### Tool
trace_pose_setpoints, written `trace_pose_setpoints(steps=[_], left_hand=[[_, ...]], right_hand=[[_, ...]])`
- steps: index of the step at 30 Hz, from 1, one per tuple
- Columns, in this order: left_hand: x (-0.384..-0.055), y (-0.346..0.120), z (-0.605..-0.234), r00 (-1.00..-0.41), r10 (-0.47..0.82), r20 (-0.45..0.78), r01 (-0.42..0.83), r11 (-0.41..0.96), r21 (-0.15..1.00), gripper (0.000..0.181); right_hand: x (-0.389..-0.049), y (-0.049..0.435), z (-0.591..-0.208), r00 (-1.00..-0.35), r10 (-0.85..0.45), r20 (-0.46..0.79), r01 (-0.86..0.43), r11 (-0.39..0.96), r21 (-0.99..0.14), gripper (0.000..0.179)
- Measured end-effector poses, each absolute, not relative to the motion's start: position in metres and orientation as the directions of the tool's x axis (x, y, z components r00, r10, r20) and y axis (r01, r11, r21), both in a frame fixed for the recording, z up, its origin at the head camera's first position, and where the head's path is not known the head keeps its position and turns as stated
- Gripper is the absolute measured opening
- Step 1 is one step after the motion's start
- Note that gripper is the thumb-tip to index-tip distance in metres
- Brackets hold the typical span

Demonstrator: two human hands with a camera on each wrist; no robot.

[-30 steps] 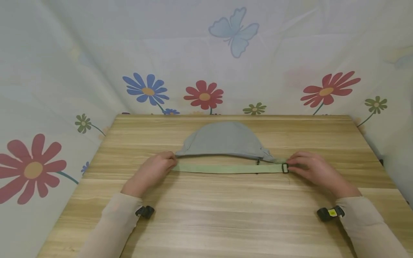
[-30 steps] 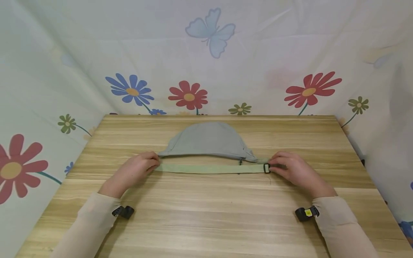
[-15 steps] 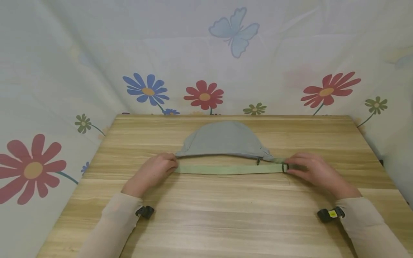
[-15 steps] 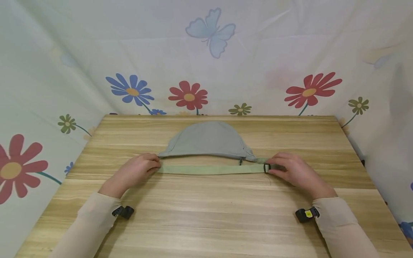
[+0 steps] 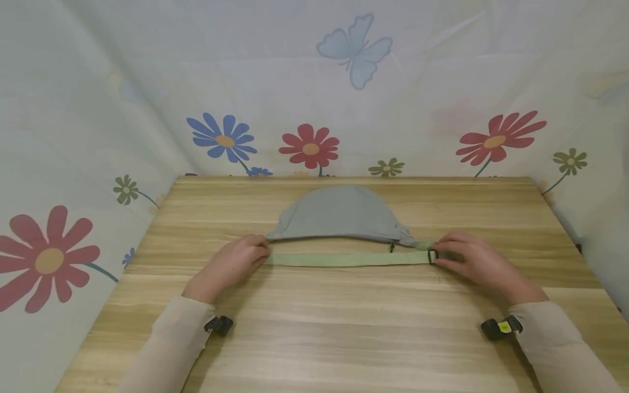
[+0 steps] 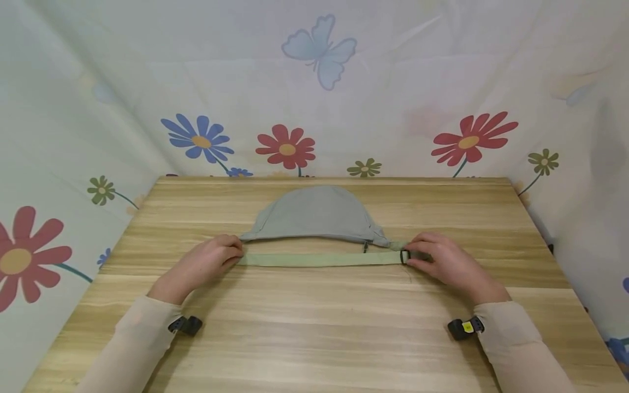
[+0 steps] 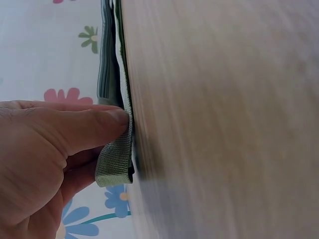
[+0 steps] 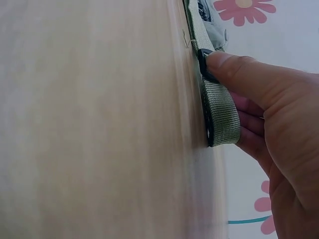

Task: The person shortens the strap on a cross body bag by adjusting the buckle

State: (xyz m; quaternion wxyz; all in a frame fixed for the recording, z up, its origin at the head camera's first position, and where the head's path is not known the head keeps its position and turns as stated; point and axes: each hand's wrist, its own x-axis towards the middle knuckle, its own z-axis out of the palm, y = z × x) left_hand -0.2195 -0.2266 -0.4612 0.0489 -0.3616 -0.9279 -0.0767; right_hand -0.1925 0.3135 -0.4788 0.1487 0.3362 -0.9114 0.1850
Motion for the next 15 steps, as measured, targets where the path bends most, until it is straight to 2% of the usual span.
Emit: trace_pose_setpoints(steps=[9, 15], left_hand=[[-0.2197, -0.2333, -0.4610, -0.703, 0.698, 0.139, 0.711, 0.685, 0.158, 0.009], [-0.2183, -0.2341, -0.4604, -0.691, 0.707, 0.151, 0.723, 0.671, 0.162, 0.011]], right_hand=[[-0.1881, 0.3115, -0.4754, -0.785, -0.517, 0.341, -0.609, 0.745, -0.272, 0.030], [-0.1862, 0.3116, -0.4746, -0.758, -0.535, 0.373, -0.639, 0.725, -0.256, 0.034]])
